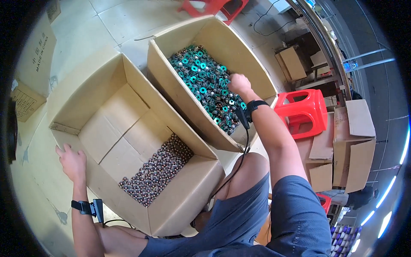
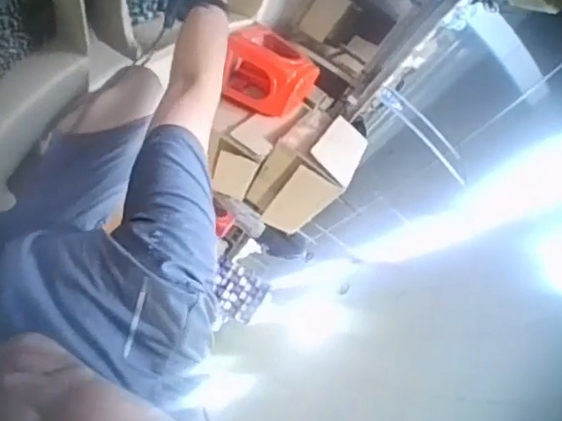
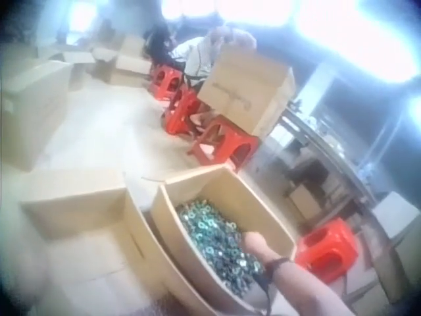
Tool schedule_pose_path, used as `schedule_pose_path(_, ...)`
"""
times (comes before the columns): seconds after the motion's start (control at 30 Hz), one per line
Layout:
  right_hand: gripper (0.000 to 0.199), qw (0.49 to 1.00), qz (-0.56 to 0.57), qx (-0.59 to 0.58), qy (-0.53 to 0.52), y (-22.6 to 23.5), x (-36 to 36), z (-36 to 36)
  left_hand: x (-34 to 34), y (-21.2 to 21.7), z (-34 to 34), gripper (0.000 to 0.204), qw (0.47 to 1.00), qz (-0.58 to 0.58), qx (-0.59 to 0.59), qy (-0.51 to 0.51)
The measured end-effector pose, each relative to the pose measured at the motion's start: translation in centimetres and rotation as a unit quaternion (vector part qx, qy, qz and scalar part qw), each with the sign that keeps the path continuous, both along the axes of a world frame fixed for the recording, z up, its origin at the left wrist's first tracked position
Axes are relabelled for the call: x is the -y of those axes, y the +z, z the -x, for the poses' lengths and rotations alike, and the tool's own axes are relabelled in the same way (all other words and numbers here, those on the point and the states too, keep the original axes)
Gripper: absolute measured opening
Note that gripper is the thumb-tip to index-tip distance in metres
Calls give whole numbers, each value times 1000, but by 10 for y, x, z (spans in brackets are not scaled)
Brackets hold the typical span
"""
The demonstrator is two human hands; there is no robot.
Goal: Sorting and arranging small metal spheres into a grid inside a cardboard box.
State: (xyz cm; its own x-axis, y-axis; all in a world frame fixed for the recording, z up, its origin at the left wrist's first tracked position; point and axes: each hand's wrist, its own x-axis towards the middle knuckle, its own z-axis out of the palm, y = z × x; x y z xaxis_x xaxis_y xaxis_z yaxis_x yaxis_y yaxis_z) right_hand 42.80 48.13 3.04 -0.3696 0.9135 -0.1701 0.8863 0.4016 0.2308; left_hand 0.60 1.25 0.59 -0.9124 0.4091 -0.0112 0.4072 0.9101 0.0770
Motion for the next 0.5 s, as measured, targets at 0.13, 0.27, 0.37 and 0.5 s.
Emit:
schedule_pose_path(0.13, 37, 998, 60, -26, -10, -29, 12, -8, 16, -6, 6, 38, 1000, 17, -14, 8)
schedule_pose_path(0.27, 39, 1000, 14, 6, -2, -63, 0, -14, 16, 1, 1, 41, 1000, 11, 8, 8)
schedule_pose_path(0.37, 35, 999, 34, 11, 7, -50, -15, -35, 9, -9, 4, 36, 999, 13, 25, 14)
schedule_pose_path(0.5, 47, 998, 20, -55, -25, -56, -44, -58, -3, 0, -1, 28, 1000, -19, -3, 7)
